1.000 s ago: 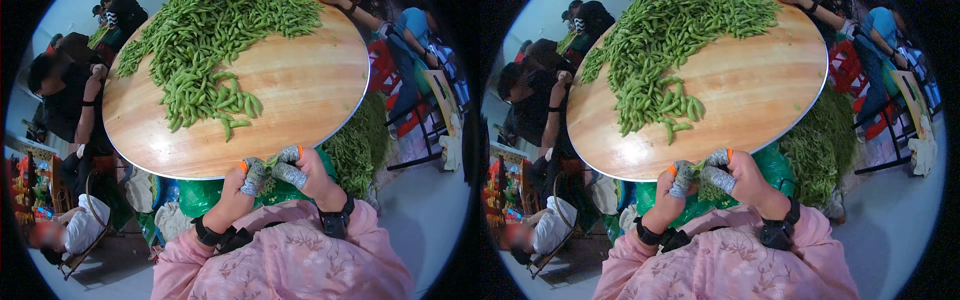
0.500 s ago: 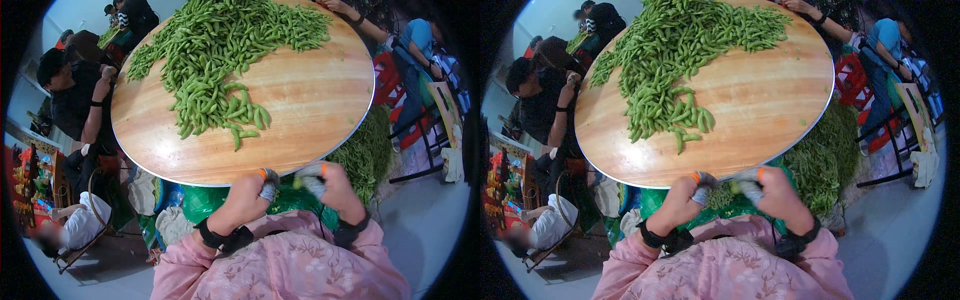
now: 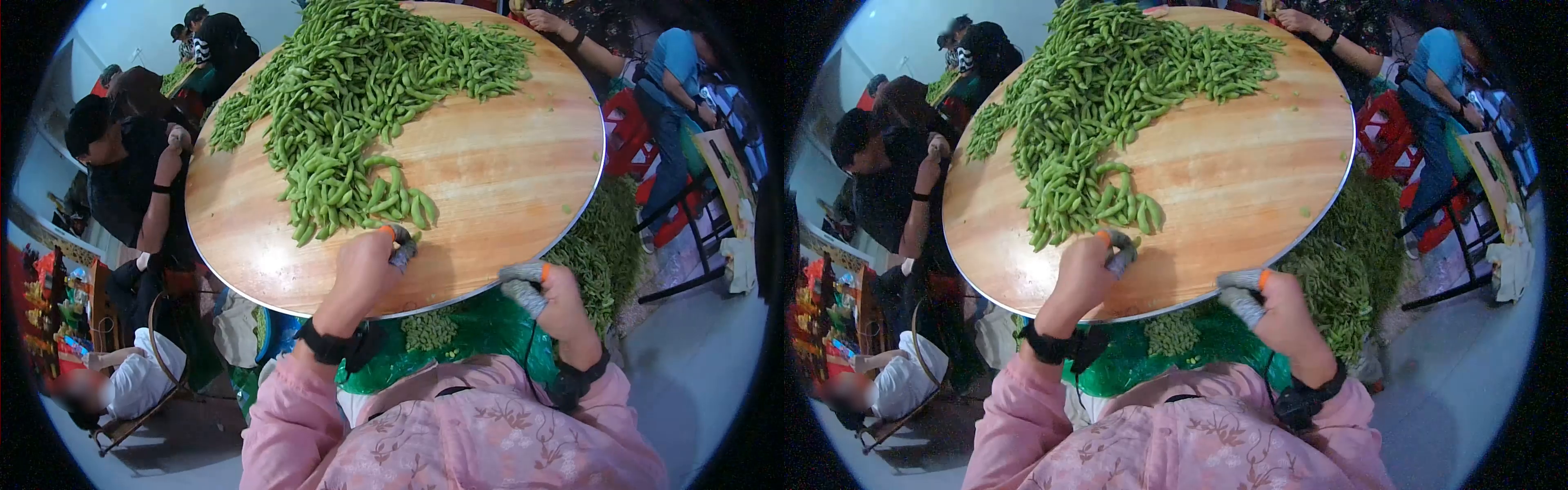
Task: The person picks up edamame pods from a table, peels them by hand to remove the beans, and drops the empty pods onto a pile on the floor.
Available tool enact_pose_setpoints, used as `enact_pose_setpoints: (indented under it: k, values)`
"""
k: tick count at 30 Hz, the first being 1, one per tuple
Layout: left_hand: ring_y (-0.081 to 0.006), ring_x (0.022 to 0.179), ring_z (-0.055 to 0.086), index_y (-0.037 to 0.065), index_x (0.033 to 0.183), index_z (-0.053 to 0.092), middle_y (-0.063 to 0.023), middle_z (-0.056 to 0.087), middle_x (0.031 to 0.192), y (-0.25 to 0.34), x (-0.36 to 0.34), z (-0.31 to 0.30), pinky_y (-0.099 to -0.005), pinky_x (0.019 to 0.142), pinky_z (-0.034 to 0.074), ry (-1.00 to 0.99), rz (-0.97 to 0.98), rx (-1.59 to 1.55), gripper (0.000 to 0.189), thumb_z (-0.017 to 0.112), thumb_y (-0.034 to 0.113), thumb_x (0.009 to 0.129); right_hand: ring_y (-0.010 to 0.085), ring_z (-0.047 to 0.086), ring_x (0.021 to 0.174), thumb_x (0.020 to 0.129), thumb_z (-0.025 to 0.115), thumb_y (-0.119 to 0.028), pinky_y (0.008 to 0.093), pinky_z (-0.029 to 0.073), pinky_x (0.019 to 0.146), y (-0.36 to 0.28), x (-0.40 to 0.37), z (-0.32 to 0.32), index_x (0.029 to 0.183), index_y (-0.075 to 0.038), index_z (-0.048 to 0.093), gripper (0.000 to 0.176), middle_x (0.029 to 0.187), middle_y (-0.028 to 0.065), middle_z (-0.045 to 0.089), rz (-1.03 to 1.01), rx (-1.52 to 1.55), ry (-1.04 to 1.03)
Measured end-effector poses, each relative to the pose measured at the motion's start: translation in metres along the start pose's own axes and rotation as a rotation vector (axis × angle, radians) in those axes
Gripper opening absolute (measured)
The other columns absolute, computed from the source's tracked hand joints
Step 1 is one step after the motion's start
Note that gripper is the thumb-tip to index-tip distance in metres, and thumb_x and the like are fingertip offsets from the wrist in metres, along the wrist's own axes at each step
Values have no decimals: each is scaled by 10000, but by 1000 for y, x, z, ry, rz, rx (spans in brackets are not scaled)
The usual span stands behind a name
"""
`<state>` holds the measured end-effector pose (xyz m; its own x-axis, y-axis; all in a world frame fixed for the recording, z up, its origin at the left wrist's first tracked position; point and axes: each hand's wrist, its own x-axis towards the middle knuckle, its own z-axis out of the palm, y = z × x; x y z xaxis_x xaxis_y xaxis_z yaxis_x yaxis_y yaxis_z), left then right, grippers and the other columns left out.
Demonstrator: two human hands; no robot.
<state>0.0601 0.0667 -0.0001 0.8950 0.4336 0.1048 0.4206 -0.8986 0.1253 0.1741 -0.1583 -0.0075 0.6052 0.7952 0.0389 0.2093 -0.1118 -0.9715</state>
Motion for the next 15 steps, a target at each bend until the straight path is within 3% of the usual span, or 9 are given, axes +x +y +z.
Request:
enact_pose_setpoints:
  k: [2,3,4,6,10,15]
  values:
    - [-106,561,515,17,824,569,1,558,642,3,-12,-6,-242,507,398,-161,-159,-959,149,553,162,798,114,557,790,766,572,-34,242,442,715,-4,10,16,945,29,579,190,871,71,611,-12,72,-47]
    - [-34,610,434,21,814,556,59,503,691,5,-16,-6,-177,545,355,-177,-146,-1200,129,553,149,820,110,554,801,780,563,-33,241,442,731,-8,15,22,965,36,569,198,881,58,608,-21,142,-102]
    - [-34,610,434,21,814,556,59,503,691,8,-20,-7,-177,545,355,-176,-145,-1200,129,553,149,820,110,554,801,780,563,-33,241,442,731,-13,18,28,965,36,569,198,881,58,608,-22,141,-101]
    - [-40,608,442,37,835,556,51,517,703,13,-28,-12,-178,564,363,-322,-171,-1495,132,560,168,819,103,550,810,798,542,-31,242,444,734,-24,25,37,990,47,552,208,893,42,601,57,334,-159]
    - [-18,628,415,39,855,556,54,506,707,18,-38,-11,-167,549,338,-428,-157,-1663,123,532,158,838,89,542,824,815,526,-41,228,440,744,-30,29,43,987,47,554,196,903,28,592,144,458,-239]
    - [-25,623,432,21,857,555,41,522,715,11,-32,-12,-174,547,351,-443,-69,-1560,131,533,149,835,59,515,716,816,540,-77,196,425,639,-23,31,42,1011,32,544,223,832,-1,583,203,511,-297]
